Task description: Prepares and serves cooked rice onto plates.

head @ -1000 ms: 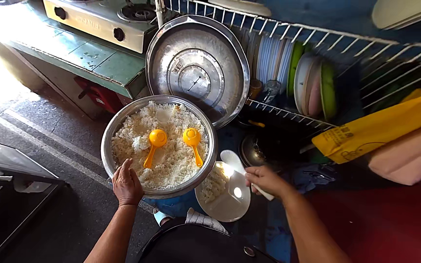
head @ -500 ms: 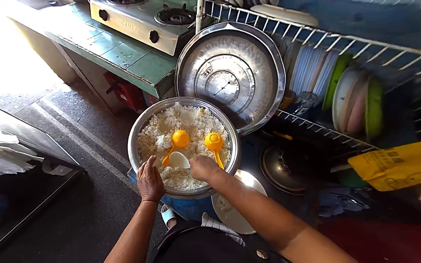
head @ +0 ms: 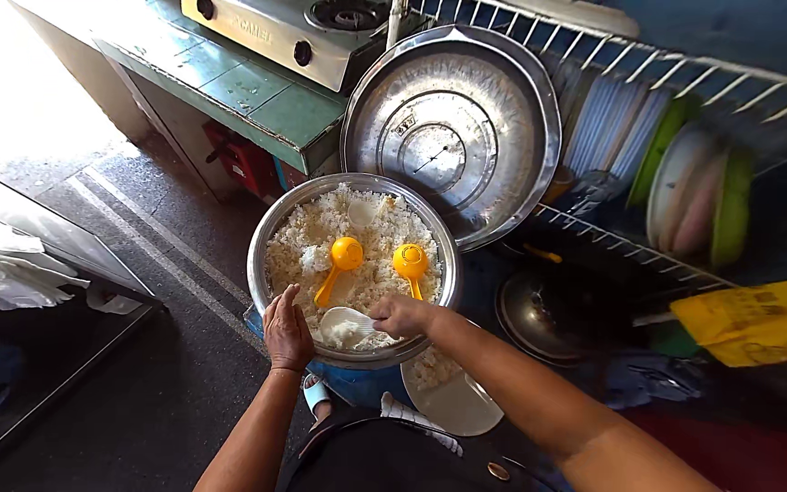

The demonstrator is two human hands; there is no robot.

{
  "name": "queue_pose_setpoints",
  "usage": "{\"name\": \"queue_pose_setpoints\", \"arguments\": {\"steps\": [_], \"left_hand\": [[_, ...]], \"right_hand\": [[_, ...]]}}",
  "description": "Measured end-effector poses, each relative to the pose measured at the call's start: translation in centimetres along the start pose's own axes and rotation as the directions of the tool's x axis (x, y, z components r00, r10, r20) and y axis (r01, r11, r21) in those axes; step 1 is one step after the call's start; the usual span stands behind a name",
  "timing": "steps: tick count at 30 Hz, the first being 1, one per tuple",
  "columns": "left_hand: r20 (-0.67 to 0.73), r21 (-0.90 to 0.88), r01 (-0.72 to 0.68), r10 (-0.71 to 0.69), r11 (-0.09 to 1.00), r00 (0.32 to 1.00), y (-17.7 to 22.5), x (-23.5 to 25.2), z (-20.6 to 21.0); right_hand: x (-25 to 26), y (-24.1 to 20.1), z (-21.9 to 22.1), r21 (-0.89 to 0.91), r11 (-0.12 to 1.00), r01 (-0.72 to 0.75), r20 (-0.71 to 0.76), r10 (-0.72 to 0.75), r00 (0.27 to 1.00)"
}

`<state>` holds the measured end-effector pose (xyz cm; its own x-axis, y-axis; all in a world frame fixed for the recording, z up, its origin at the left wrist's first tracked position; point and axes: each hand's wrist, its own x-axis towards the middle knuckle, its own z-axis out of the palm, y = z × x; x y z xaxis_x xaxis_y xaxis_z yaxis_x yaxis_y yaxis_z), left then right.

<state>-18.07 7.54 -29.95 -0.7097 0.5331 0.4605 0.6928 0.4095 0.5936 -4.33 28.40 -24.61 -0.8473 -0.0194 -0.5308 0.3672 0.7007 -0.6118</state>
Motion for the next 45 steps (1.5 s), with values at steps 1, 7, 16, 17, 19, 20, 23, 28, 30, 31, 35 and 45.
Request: {"name": "queue_pose_setpoints", "arguments": {"steps": [1,7,16,17,19,20,23,28,30,31,35,45], "left_hand": [[0.000,-0.001,0.001,-0.001,1.000,1.000,0.0,0.0,0.0],[0.014,-0.004,-0.019,0.019,1.000,1.000,0.8,0.3,-0.4],[0.069,0.036,-0.002,-0.001,0.999,0.998,1.1,0.4,-0.7],[0.084,0.040,0.014,-0.017,0.999,0.996,1.2,0.5,-0.8],[0.098,0.054,0.023,-0.029,0.998,0.995,1.2,0.4,-0.8],[0.103,0.061,0.023,-0.029,0.998,0.994,1.2,0.4,-0.8],[0.116,0.079,0.029,-0.038,0.996,0.993,1.5,0.5,-0.9],[0.101,0.072,0.025,-0.032,0.997,0.994,1.5,0.5,-0.8],[0.085,0.065,0.023,-0.028,0.998,0.996,1.4,0.4,-0.7],[0.085,0.064,0.025,-0.030,0.998,0.996,1.4,0.4,-0.7],[0.084,0.066,0.030,-0.035,0.997,0.996,1.4,0.4,-0.7],[0.083,0.039,0.023,-0.027,0.999,0.996,1.4,0.4,-1.0]], "right_hand": [[-1.0,0.3,-0.4,0.038,0.997,-0.062,0.027,0.061,0.998],[-11.2,1.2,-3.0,0.406,0.908,-0.103,-0.118,0.163,0.979],[-21.2,7.9,6.9,0.640,0.660,-0.394,-0.285,0.679,0.676],[-19.6,8.6,8.7,0.604,0.665,-0.439,-0.294,0.698,0.653],[-16.0,8.1,11.5,0.473,0.700,-0.535,-0.258,0.691,0.675],[-14.5,7.7,12.6,0.415,0.709,-0.570,-0.233,0.689,0.687],[-12.6,6.5,13.8,0.403,0.677,-0.616,-0.263,0.730,0.631],[-16.2,6.7,12.7,0.597,0.636,-0.489,-0.419,0.767,0.486],[-17.0,6.1,11.9,0.541,0.628,-0.559,-0.363,0.774,0.518],[-16.7,5.6,11.8,0.466,0.631,-0.620,-0.300,0.772,0.561],[-12.2,4.0,12.8,0.184,0.663,-0.725,-0.159,0.748,0.644],[-17.7,8.1,8.6,0.360,0.730,-0.582,-0.249,0.676,0.694]]}}
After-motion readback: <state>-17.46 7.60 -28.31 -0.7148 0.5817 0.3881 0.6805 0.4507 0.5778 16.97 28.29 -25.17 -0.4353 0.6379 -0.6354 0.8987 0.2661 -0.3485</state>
